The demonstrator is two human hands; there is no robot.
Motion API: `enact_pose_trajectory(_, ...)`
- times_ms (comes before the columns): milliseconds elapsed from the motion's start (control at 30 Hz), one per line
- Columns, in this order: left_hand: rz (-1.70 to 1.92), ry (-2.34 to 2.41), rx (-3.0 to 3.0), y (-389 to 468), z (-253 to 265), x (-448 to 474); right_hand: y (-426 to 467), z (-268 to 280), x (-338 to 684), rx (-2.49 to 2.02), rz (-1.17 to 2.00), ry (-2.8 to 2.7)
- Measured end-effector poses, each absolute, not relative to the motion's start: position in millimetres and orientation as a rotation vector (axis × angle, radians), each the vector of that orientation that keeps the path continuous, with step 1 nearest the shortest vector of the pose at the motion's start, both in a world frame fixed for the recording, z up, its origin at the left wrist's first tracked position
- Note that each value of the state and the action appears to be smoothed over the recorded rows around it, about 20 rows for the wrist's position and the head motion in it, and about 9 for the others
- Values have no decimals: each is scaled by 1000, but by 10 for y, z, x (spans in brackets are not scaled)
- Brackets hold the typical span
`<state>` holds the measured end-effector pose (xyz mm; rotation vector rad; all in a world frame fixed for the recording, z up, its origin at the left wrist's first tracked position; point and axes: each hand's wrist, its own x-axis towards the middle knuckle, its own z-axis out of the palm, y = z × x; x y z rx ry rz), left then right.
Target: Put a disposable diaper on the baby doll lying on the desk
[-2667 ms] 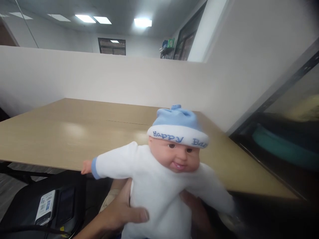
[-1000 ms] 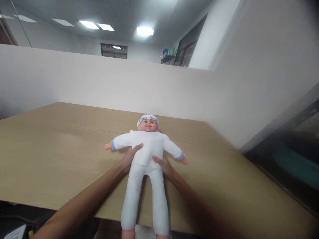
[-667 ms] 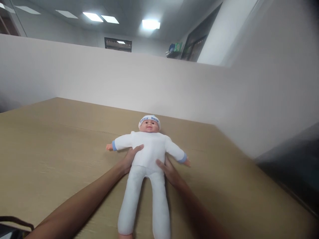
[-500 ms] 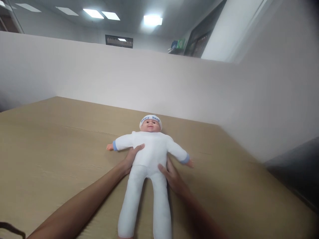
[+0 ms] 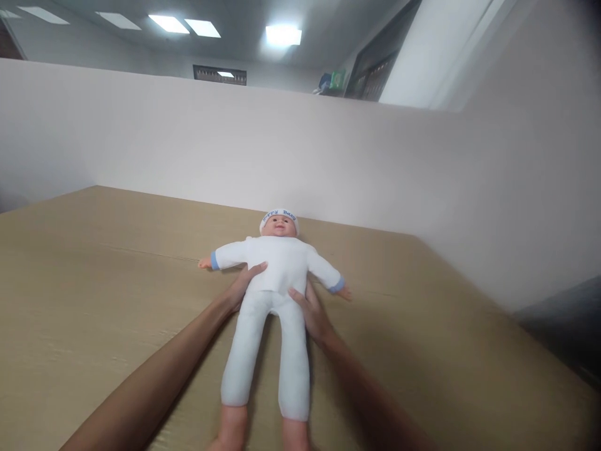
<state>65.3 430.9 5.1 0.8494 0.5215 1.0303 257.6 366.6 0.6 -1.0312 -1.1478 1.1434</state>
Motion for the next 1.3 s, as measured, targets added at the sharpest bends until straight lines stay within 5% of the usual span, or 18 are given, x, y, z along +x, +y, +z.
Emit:
enact_pose_trajectory(767,841,625,846,4557,38,636,3965,-239,2780,-802,1259,-1183)
enact_pose_trajectory(1300,859,614,853,4543,31,641,3833,27,2713,-1041,1257,-1039)
